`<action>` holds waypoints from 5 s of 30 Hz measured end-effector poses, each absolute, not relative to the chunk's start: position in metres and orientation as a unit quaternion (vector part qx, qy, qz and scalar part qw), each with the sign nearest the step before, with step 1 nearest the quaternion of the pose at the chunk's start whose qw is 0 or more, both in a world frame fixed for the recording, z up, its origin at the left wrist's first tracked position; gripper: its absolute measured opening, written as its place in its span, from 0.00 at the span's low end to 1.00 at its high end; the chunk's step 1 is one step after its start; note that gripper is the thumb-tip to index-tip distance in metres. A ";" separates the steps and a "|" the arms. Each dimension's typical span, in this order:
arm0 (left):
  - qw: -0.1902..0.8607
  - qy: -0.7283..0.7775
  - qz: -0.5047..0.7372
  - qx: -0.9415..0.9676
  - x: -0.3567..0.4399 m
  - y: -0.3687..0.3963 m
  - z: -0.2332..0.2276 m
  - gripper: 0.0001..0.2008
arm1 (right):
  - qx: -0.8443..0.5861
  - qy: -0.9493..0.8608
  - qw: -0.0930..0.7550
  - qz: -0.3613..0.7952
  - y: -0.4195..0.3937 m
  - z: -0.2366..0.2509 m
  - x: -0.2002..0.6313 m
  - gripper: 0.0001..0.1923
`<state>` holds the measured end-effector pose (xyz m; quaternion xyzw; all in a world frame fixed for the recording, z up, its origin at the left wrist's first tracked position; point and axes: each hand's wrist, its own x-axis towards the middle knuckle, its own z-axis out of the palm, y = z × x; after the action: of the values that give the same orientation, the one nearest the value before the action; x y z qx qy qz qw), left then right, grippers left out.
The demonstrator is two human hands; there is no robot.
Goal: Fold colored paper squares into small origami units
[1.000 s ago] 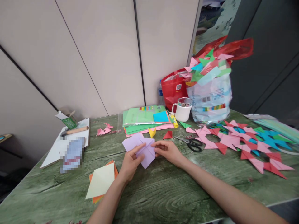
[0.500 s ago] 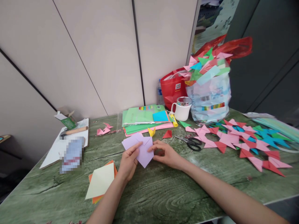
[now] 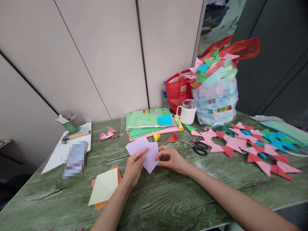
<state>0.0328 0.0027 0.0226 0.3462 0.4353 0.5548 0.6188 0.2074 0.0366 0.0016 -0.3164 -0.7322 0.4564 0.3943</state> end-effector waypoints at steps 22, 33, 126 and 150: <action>0.580 0.423 0.547 0.430 0.038 0.000 0.026 0.31 | -0.381 -0.633 0.426 0.522 0.041 -0.001 0.207 0.13; 0.510 0.470 0.566 0.446 0.037 0.002 0.020 0.24 | -0.365 -0.619 0.425 0.551 0.040 -0.001 0.207 0.15; 0.552 0.482 0.541 0.412 0.041 -0.001 0.016 0.20 | -0.353 -0.605 0.466 0.540 0.035 -0.001 0.199 0.13; 0.529 0.487 0.557 0.416 0.041 -0.001 0.014 0.16 | -0.326 -0.606 0.472 0.551 0.035 0.003 0.201 0.16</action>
<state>0.0413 -0.0012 0.0138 0.4161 0.4866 0.5572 0.5287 0.2011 0.0350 0.0030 -0.3264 -0.6062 0.5507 0.4719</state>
